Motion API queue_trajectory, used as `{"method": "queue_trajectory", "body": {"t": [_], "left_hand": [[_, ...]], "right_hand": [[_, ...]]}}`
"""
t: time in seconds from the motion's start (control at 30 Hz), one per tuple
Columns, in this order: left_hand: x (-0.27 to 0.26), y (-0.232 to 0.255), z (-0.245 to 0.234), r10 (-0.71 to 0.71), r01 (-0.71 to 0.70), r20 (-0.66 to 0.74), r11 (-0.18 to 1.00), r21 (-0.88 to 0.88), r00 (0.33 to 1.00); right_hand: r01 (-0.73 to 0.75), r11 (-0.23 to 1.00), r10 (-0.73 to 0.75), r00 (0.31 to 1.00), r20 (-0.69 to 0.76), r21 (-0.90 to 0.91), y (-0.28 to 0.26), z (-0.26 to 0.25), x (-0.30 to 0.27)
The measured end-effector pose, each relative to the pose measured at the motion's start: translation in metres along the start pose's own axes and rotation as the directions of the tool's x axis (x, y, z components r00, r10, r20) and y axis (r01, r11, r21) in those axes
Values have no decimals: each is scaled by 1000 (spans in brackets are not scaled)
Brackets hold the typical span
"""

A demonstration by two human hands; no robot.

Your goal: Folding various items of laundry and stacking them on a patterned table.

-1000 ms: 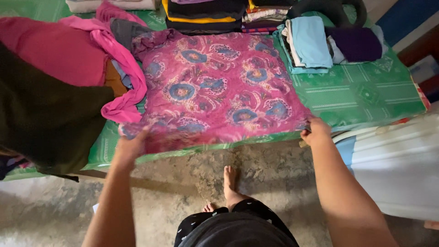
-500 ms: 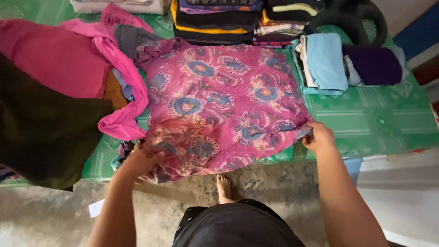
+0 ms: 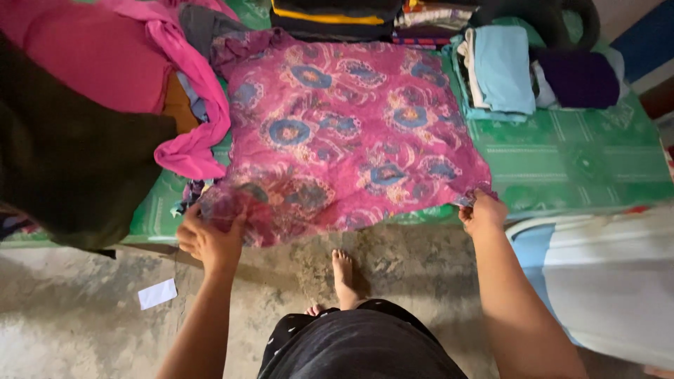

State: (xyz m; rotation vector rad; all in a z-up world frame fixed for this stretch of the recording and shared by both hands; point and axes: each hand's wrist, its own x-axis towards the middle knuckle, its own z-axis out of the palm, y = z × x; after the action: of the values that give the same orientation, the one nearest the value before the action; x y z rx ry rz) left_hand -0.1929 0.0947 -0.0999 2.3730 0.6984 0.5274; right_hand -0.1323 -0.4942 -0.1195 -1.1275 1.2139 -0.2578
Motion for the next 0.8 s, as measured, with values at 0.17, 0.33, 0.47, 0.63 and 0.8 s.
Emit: {"method": "queue_trajectory", "body": {"t": [0.17, 0.33, 0.47, 0.63, 0.8], "left_hand": [[-4, -2, -2, -507, 730, 527, 521, -443, 682], [-7, -16, 13, -325, 793, 810, 552, -257, 489], [0, -42, 9, -60, 547, 662, 622, -560, 747], [-6, 35, -88, -45, 579, 629, 445, -683, 776], [21, 61, -100, -23, 584, 632, 410, -701, 775]], "right_hand": [[10, 998, -12, 999, 35, 65, 5, -25, -39], [9, 999, -18, 985, 170, 54, 3, -42, -44], [-3, 995, -16, 982, 190, 101, 1, -51, -41], [4, 997, -15, 988, 155, 77, 6, -73, -22], [49, 997, -49, 999, -14, 56, -31, -57, -51]]}}
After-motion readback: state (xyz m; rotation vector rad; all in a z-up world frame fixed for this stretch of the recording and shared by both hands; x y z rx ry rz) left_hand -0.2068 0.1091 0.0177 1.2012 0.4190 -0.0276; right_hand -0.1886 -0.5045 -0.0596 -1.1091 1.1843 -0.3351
